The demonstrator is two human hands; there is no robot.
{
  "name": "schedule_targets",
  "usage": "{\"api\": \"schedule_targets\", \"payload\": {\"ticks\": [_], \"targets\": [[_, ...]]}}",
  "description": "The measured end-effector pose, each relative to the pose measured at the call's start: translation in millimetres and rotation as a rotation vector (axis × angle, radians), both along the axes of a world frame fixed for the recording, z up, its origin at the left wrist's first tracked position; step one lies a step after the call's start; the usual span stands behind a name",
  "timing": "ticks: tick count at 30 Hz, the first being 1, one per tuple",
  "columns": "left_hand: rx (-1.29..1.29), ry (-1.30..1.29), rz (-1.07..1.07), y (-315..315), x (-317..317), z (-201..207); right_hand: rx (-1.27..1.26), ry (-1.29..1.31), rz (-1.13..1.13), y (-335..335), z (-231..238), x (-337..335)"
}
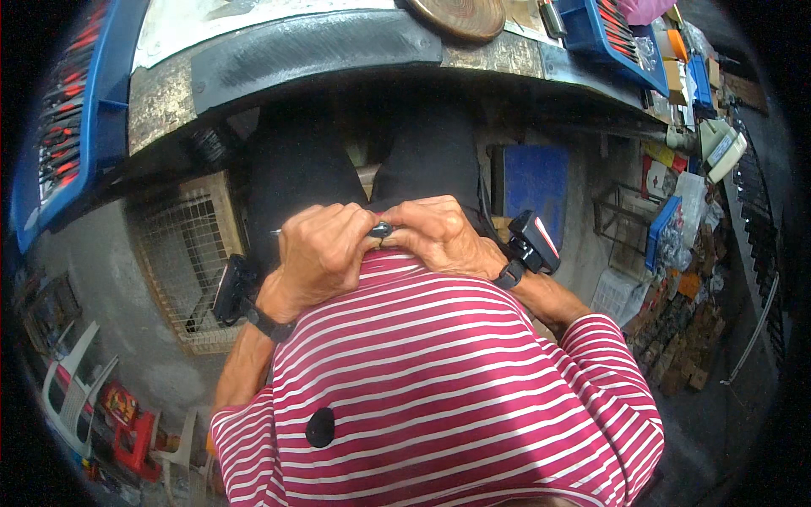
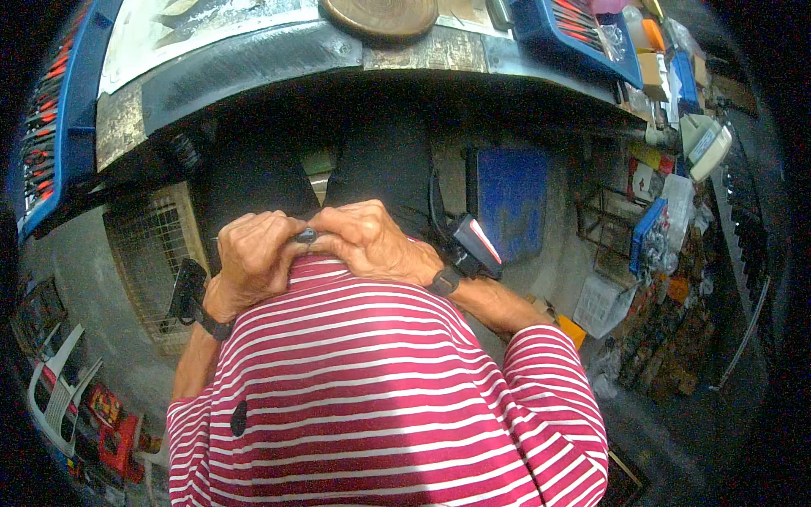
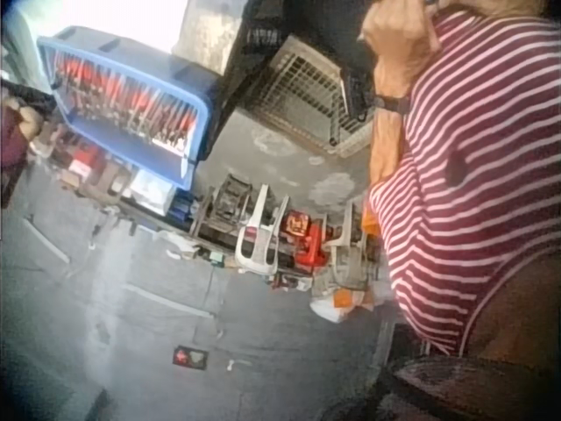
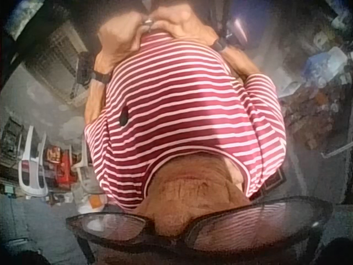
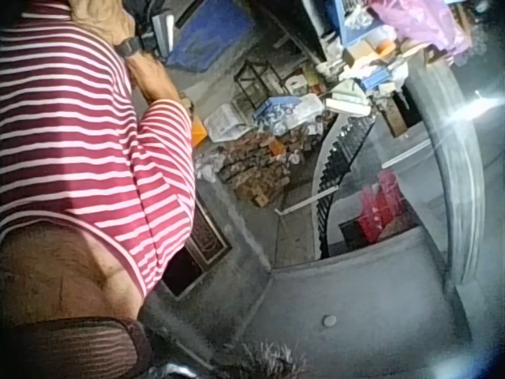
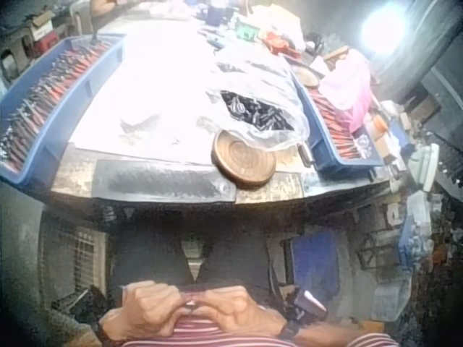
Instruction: The person sits at a workbench and assembles small electronic components. They open a plastic bag of parts, pick up a red-handled tool, and insert small metal pieces into a black component. The person then uses a soldering iron to secure the parts and places the finished component into a blue tray.
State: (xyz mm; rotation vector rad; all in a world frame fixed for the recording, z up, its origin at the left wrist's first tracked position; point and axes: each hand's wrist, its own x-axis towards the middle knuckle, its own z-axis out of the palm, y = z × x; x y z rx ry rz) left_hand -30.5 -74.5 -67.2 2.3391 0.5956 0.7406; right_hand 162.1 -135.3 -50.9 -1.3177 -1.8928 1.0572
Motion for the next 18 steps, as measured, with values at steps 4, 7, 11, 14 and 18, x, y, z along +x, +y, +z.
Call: {"api": "schedule_targets", "payload": {"ticks": [4, 7, 11, 14, 18], "targets": [[0.018, -0.016, 0.025, 0.6, 3.0, 4.1, 0.047, -0.03, -0.005, 2.5, 3.6, 0.2], [0.026, -0.034, 0.034, 1.3, 4.5, 4.0, 0.053, -0.015, -0.019, 3.2, 4.8, 0.0], [0.022, -0.064, 0.052, 1.0, 5.5, -0.1, 0.049, -0.03, 0.001, 3.3, 5.0, 2.7], [0.012, -0.063, 0.03, 3.5, 6.3, -0.4, 0.071, 0.006, 0.003, 6.3, 4.6, 5.0], [0.012, -0.064, 0.039, 7.3, 10.8, 9.1, 0.114, -0.002, 0.0, 10.5, 6.6, 7.0]]}}
